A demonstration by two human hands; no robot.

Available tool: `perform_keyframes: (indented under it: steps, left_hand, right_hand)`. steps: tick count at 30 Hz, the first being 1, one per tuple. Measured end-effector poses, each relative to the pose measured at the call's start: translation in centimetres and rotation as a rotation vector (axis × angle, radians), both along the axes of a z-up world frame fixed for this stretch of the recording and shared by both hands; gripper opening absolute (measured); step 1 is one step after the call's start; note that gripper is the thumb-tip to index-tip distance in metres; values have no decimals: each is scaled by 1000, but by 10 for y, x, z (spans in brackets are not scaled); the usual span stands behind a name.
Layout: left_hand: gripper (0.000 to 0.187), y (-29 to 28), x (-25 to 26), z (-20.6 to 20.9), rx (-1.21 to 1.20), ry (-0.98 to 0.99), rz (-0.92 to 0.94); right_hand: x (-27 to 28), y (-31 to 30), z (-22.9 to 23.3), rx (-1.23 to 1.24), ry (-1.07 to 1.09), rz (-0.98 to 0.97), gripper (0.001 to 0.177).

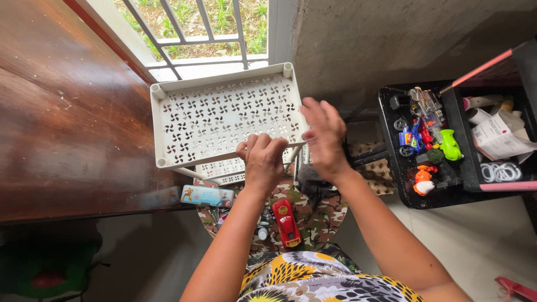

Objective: The person assembles a white plastic stool by inserting four legs into a perforated seat and wiping the components with a cloth. The person handles the seat and legs one at a time, cleaning them before assembly.

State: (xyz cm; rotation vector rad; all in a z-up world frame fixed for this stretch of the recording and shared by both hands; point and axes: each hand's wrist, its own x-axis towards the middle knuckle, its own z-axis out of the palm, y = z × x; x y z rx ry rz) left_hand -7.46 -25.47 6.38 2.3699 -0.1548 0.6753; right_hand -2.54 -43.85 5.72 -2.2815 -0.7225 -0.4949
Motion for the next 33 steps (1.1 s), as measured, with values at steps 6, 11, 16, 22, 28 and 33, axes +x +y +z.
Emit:
perform_keyframes:
  steps: [6, 11, 16, 22, 28, 33]
  left_hand:
    - [13, 0, 0, 4, -19, -6, -6]
    - [26, 19, -35, 1, -162, -226, 4]
    - [23, 80, -72, -39, -784, -260, 635]
    - [63, 182, -47, -74, -1545, 101, 295]
    - [65, 188, -35, -101, -1695, 102, 19]
    - [45, 190, -35, -128, -1516, 29, 9]
  right_hand:
    - [-1, 20, 8, -180, 118, 52, 58]
    - [-18, 36, 45, -191, -37, -17, 37]
    - [-30, 97, 66, -26, -9, 215, 22]
    - [-28, 189, 55, -24, 48, 562, 26]
    - [-25, 229, 44, -202, 52, 589, 46]
    - [-35, 232, 30, -355, 5, 486, 46]
